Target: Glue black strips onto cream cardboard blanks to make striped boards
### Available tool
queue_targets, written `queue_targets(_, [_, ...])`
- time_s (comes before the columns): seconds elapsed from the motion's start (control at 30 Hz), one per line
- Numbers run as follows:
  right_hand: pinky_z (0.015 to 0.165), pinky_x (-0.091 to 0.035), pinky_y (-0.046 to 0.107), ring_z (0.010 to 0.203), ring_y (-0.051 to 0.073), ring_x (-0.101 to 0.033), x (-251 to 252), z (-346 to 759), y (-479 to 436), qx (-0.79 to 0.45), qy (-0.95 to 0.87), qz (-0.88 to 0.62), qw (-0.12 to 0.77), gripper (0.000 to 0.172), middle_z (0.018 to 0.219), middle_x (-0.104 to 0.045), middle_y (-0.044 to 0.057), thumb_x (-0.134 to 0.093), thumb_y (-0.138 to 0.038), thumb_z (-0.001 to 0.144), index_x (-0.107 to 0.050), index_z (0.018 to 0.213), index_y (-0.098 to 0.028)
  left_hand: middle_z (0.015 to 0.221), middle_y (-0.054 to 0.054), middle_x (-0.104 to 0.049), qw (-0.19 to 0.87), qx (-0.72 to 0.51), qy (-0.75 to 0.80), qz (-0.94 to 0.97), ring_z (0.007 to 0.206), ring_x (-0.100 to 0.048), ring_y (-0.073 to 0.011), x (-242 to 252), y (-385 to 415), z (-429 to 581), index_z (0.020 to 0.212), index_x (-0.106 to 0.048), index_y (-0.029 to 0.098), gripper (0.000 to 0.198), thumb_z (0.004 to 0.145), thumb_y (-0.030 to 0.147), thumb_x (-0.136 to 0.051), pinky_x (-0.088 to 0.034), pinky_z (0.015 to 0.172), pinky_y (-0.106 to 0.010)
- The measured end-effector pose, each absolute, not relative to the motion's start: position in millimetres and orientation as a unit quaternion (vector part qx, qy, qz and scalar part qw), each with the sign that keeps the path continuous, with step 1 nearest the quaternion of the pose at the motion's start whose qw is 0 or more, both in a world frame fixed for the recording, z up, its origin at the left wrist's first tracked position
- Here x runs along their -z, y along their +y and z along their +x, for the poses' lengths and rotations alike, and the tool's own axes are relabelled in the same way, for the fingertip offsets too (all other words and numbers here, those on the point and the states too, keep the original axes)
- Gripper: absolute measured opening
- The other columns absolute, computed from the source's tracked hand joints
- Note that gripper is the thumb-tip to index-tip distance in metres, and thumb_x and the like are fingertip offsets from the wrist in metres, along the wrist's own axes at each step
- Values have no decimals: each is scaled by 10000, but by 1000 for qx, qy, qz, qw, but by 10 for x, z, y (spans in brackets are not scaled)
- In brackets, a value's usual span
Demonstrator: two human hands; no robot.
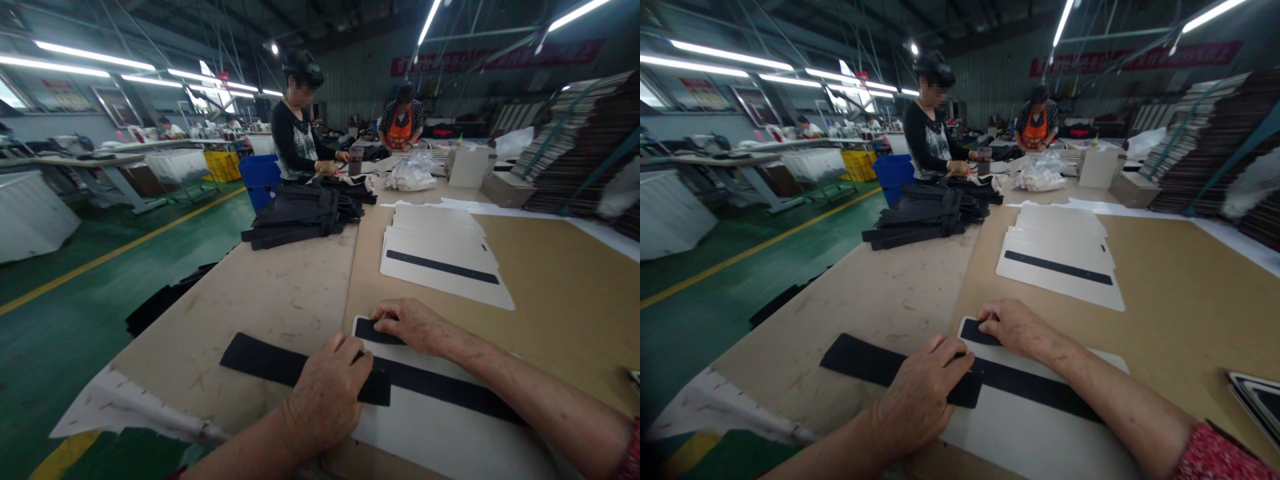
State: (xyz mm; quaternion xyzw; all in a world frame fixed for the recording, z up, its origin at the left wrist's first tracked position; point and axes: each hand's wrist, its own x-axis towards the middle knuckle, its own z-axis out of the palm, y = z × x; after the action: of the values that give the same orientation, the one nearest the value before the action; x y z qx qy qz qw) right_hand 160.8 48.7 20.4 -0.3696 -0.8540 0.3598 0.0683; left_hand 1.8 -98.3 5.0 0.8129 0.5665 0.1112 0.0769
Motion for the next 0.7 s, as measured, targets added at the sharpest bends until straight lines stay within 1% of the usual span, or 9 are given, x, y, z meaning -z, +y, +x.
queue_targets(0.07, [570, -363, 246, 610, 122, -512, -217, 1604, 483, -353, -858, -368, 64, 156, 672, -652, -12, -576, -220, 795, -723, 845, -196, 1301, -125, -495, 72, -109, 579, 805, 1104, -463, -290, -36, -985, 16, 1175, -562, 160, 438, 739, 113, -543, -466, 952, -442])
queue_targets(0.13, [572, -365, 248, 610, 126, -520, -225, 1605, 484, -351, -860, -367, 59, 168, 673, -657, -12, -570, -216, 798, -727, 854, -203, 1444, -145, -387, 68, -99, 588, 800, 1194, -427, -321, -20, -981, 15, 1179, -553, 168, 455, 725, 130, -566, -452, 979, -472])
queue_targets(0.17, [572, -366, 248, 608, 127, -523, -224, 1607, 488, -351, -860, -367, 57, 173, 674, -660, -12, -568, -215, 800, -729, 861, -205, 1485, -148, -345, 69, -92, 590, 799, 1218, -414, -331, -14, -976, 14, 1172, -551, 174, 452, 722, 141, -578, -447, 986, -483])
queue_targets(0.2, [572, -367, 249, 608, 127, -525, -220, 1609, 493, -351, -859, -368, 55, 177, 676, -662, -11, -567, -215, 803, -731, 870, -205, 1505, -147, -327, 72, -85, 590, 799, 1226, -411, -336, -10, -971, 15, 1162, -550, 181, 441, 724, 155, -589, -444, 988, -491])
queue_targets(0.33, [574, -375, 243, 613, 125, -533, -167, 1604, 516, -349, -861, -364, 62, 169, 686, -669, -8, -581, -213, 807, -725, 892, -200, 1505, -130, -350, 81, -77, 595, 796, 1213, -418, -339, -17, -947, 24, 1122, -554, 197, 391, 738, 203, -623, -442, 993, -495])
queue_targets(0.43, [589, -386, 242, 615, 122, -538, -149, 1574, 518, -344, -864, -362, 67, 160, 688, -670, -7, -592, -203, 806, -722, 900, -200, 1498, -127, -367, 80, -74, 597, 795, 1195, -431, -332, -39, -940, 32, 1109, -554, 198, 381, 733, 183, -613, -447, 987, -487])
queue_targets(0.53, [611, -399, 250, 634, 128, -552, -235, 1612, 524, -343, -862, -366, 67, 161, 707, -677, 3, -600, -229, 816, -719, 917, -189, 1494, -138, -375, 83, -64, 598, 794, 1193, -436, -336, -56, -938, 35, 1122, -550, 191, 417, 710, 143, -593, -452, 981, -486])
queue_targets(0.6, [614, -413, 255, 654, 139, -570, -353, 1759, 553, -367, -850, -374, 55, 231, 738, -679, 7, -632, -280, 806, -705, 1001, -179, 1496, -146, -371, 84, -60, 597, 795, 1209, -431, -343, -57, -934, 34, 1144, -546, 189, 457, 694, 117, -580, -443, 993, -494])
queue_targets(0.7, [634, -441, 263, 723, 164, -602, -548, 2209, 615, -423, -819, -387, 34, 485, 835, -679, 4, -727, -304, 715, -650, 1183, -201, 1498, -140, -368, 81, -63, 598, 795, 1241, -419, -337, -49, -921, 30, 1137, -556, 193, 473, 680, 70, -552, -417, 1028, -495])
